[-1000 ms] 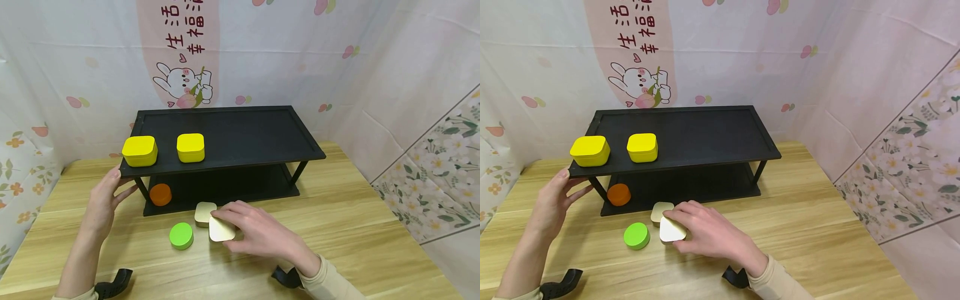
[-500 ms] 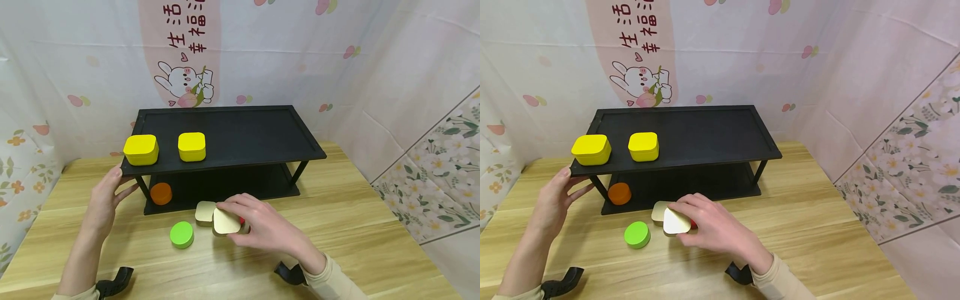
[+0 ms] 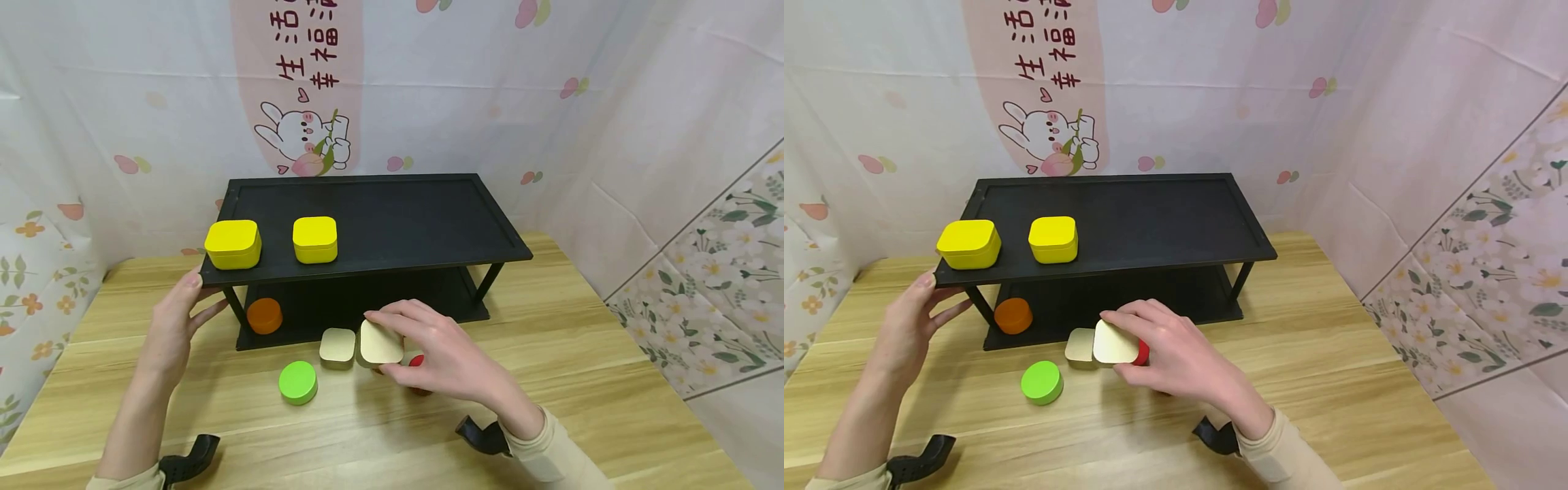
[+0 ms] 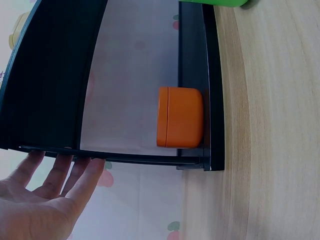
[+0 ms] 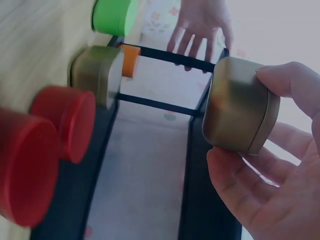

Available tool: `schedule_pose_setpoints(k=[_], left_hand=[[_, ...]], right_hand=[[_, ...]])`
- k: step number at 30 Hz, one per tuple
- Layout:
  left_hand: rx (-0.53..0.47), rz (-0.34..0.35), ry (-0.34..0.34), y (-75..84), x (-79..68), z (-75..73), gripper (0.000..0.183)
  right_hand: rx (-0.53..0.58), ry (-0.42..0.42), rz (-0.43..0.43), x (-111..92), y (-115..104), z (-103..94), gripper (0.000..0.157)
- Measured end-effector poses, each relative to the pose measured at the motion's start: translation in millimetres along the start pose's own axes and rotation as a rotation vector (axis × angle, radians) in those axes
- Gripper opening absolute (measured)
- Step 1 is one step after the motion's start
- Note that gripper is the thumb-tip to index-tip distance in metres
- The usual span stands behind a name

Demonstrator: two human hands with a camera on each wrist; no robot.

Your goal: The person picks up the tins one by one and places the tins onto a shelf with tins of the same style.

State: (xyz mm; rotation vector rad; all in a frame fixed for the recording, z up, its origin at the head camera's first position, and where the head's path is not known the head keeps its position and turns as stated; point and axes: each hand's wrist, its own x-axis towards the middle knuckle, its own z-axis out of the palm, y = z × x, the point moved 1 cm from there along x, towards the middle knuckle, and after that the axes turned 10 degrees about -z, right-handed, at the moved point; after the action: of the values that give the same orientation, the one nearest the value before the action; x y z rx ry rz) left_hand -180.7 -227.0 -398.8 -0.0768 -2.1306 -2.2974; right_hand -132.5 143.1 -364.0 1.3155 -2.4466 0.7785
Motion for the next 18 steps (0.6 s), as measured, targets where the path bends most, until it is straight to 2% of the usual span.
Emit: schedule_pose_setpoints(k=[18], left_hand=[[-0.002, 0.015, -0.006, -0.3, -0.5, -0.9, 0.037]], right_hand=[[-0.033, 0.057, -0.055, 12.6, 9.3, -31.2, 0.064]])
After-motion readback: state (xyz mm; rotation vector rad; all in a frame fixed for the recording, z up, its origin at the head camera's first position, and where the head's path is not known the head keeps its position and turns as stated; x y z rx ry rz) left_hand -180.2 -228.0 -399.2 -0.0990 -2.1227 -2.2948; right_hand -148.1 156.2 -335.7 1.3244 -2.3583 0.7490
